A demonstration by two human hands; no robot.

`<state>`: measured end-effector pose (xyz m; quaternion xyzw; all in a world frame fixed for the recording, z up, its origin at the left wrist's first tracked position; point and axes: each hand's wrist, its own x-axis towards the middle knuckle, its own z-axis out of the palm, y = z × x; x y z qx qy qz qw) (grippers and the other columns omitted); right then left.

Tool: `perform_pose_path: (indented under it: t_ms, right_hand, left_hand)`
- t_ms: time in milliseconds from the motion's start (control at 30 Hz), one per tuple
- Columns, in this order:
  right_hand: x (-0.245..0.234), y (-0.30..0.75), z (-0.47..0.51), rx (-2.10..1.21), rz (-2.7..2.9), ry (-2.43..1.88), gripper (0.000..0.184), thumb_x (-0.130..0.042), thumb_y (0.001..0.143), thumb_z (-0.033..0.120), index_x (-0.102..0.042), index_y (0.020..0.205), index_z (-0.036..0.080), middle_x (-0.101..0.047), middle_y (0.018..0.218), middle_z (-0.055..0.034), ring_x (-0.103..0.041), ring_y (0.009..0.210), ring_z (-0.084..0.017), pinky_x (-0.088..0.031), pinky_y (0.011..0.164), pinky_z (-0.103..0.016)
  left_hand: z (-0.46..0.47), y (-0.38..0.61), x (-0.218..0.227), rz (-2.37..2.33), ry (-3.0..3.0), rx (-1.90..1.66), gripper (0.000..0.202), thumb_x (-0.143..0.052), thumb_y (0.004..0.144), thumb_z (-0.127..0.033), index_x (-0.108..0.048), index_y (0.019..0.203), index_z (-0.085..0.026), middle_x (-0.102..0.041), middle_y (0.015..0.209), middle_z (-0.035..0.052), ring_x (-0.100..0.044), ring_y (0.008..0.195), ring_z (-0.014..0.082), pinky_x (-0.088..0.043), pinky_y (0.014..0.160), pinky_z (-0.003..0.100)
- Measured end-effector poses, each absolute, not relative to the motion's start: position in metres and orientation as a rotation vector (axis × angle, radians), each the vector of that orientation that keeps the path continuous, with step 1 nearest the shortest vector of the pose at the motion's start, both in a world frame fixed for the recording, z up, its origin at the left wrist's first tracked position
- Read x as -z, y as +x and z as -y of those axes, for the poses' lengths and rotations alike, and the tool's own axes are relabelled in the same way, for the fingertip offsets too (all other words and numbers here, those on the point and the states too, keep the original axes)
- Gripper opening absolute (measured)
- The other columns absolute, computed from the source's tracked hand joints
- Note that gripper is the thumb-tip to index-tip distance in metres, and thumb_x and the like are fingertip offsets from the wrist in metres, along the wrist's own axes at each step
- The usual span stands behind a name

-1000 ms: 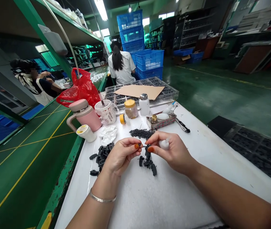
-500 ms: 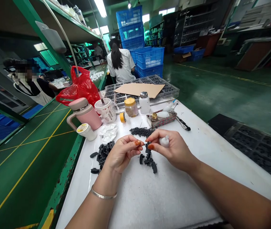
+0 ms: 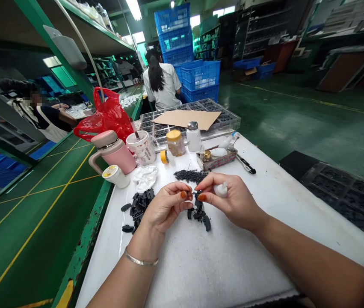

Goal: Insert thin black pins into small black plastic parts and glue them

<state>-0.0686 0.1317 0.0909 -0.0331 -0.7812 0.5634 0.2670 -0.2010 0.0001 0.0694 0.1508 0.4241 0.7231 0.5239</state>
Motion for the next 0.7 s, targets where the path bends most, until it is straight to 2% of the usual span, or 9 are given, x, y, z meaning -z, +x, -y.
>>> perform_pose_path:
  t_ms: [200, 400, 700]
  right_hand:
    - [-0.0906, -0.0674, -0.1302, -1.413, 2.151, -0.09, 0.007, -0.068, 0.077, 0.018, -0.066, 0.082, 0.015, -0.067, 0.073, 0.0016, -0.061, 0.067, -0.008, -0.046, 0.064, -0.016]
    - [-0.0909, -0.0663, -0.1288, -1.414, 2.159, -0.096, 0.005, -0.067, 0.077, 0.017, -0.066, 0.081, 0.015, -0.068, 0.074, 0.0017, -0.061, 0.067, -0.008, -0.046, 0.063, -0.016]
    - [-0.0899, -0.0663, -0.129, -1.402, 2.169, -0.109, 0.004, -0.067, 0.077, 0.018, -0.066, 0.08, 0.015, -0.067, 0.073, 0.0022, -0.06, 0.066, -0.008, -0.045, 0.063, -0.017]
  left_hand:
    - [-0.0011, -0.2004, -0.0689, -0.991, 0.363, -1.73, 0.024, -0.086, 0.055, -0.016, -0.069, 0.071, -0.011, -0.067, 0.066, 0.003, -0.063, 0.06, 0.009, -0.055, 0.059, 0.016]
    - [-0.0017, -0.2005, -0.0673, -0.994, 0.356, -1.724, 0.025, -0.087, 0.054, -0.015, -0.068, 0.07, -0.011, -0.068, 0.065, 0.0033, -0.064, 0.057, 0.0096, -0.054, 0.056, 0.015]
    - [-0.0023, -0.2016, -0.0663, -0.978, 0.402, -1.746, 0.023, -0.086, 0.055, -0.012, -0.069, 0.07, -0.013, -0.07, 0.068, 0.0024, -0.065, 0.06, 0.0097, -0.055, 0.059, 0.016]
